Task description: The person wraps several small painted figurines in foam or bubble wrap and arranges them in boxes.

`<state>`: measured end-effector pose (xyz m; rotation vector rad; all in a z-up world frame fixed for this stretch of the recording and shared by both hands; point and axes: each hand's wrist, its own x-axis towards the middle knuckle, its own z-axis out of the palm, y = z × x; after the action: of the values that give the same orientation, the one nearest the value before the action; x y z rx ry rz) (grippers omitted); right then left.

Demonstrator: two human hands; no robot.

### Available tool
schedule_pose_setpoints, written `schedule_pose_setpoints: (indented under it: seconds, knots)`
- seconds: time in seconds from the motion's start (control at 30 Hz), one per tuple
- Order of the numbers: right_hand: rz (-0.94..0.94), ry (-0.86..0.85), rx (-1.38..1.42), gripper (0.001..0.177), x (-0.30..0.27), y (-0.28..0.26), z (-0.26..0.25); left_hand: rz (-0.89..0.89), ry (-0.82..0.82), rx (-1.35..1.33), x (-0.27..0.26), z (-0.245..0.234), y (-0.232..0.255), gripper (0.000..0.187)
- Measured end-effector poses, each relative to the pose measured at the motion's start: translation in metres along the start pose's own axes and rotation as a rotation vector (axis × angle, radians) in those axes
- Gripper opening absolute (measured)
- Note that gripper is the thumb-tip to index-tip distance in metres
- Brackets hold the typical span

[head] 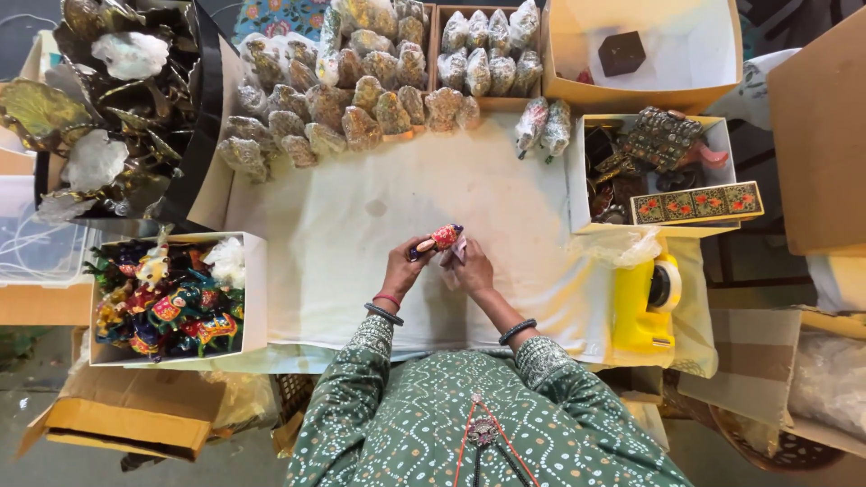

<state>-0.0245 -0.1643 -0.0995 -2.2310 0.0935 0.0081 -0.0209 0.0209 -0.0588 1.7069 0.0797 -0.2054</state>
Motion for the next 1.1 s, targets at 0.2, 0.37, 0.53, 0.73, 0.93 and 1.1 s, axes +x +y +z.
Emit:
schedule_pose_setpoints:
  seconds: [0.2,0.37,0.53,0.73,0.93,1.1]
  knots:
    - [0.094,-0.098,-0.244,0.041,0.019,0.041,-0.015,0.221,0.047,0.119,0.018,-0.015,-0.001,0.033]
    - [0.079,0.288,0.181,0.036,0.036,-0.028,-0.057,-0.003,-0.022,-0.072,0.038,-0.018,-0.008,0.034]
    - [0.046,0.301,0.342,0.033,0.057,-0.019,-0.001,0.199,-0.006,0.123,0.029,-0.017,0.002,0.033]
    - [0.112,0.154,0.236,0.035,0.099,-0.014,0.008,0.281,0.007,0.158,0.024,-0.021,0.007,0.032]
    - [0.351,-0.216,0.111,0.033,0.148,0.037,0.011,0.268,-0.005,0.12,0.023,-0.023,0.016,0.034]
    - [0.381,-0.22,-0.295,0.034,0.138,-0.042,-0.005,0.189,0.003,0.147,0.027,-0.024,0.015,0.034]
